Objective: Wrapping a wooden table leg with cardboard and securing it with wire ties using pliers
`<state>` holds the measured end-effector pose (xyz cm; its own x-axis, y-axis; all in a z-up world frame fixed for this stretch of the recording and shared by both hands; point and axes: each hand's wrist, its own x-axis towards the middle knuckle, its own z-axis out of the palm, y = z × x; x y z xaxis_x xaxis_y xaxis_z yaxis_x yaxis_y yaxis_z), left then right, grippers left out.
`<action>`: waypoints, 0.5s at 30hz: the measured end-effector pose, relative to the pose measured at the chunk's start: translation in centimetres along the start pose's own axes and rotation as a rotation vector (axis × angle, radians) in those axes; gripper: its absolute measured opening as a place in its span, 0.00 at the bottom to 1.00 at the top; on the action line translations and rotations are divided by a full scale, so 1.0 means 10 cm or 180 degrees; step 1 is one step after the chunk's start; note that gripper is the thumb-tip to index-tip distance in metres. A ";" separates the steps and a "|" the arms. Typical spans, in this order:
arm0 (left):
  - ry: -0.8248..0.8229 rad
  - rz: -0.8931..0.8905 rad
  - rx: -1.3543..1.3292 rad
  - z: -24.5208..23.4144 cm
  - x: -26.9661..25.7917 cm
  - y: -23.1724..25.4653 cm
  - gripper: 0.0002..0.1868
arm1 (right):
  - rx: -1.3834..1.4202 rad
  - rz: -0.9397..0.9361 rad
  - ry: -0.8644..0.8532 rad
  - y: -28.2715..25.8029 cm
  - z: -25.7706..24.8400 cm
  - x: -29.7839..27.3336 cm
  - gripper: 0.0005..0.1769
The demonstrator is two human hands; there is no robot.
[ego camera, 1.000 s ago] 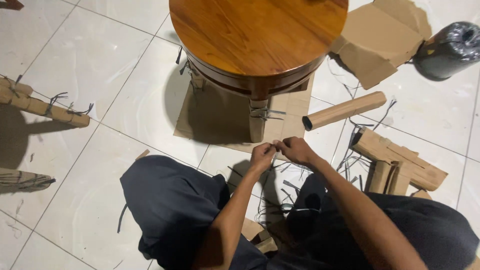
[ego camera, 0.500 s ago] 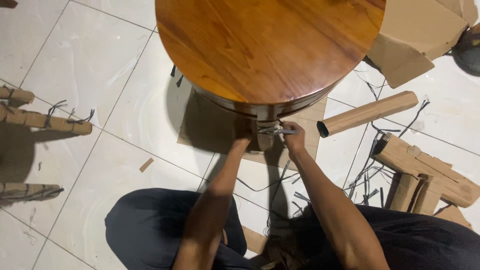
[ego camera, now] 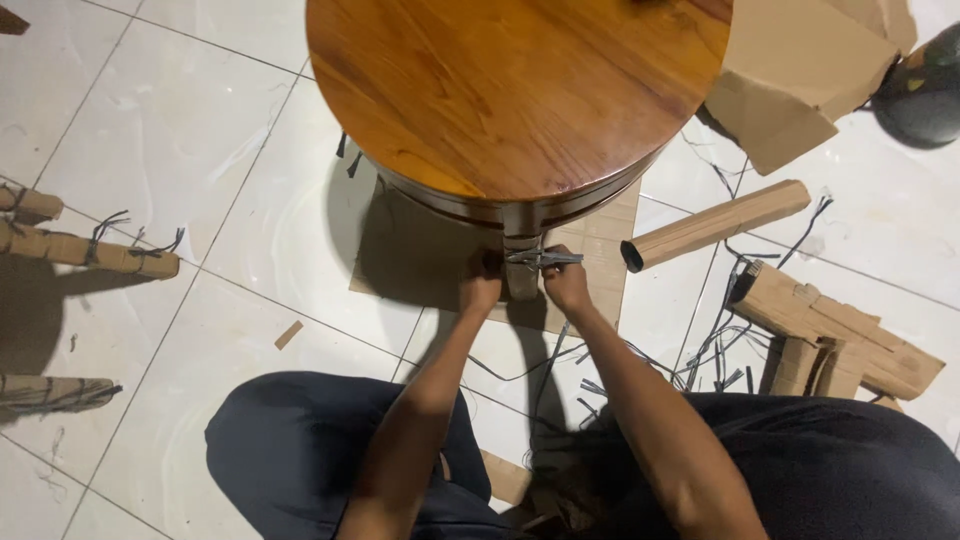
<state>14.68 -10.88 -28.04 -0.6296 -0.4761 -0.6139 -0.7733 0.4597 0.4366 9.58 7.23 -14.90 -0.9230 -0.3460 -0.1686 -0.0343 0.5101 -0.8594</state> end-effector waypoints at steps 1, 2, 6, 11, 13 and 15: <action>0.0378 0.0099 -0.0279 -0.26 -0.26 0.24 0.28 | -0.0071 0.0232 0.0210 0.09 0.05 -0.05 0.07; 0.0756 0.0199 -0.0556 -0.52 -0.52 0.48 0.14 | -0.0141 0.0462 0.0423 0.18 0.10 -0.10 0.09; 0.1140 0.0830 -0.1229 -0.33 -0.83 0.25 0.13 | -0.0430 -0.0271 0.0683 -0.39 -0.06 -0.60 0.09; 0.1515 0.1272 -0.1816 -0.38 -1.37 0.33 0.12 | -0.1315 -0.0713 0.0561 -0.60 -0.15 -0.85 0.04; 0.1475 0.1256 -0.1794 -0.36 -1.42 0.28 0.09 | -0.1330 -0.0843 0.0533 -0.70 -0.23 -0.92 0.01; 0.1424 0.1237 -0.1770 -0.34 -1.45 0.26 0.08 | -0.1347 -0.0962 0.0504 -0.78 -0.29 -0.95 0.01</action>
<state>21.55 -5.29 -15.76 -0.7398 -0.6678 -0.0817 -0.3432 0.2702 0.8996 17.55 8.82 -5.24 -0.8934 -0.4202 0.1587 -0.4282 0.6901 -0.5835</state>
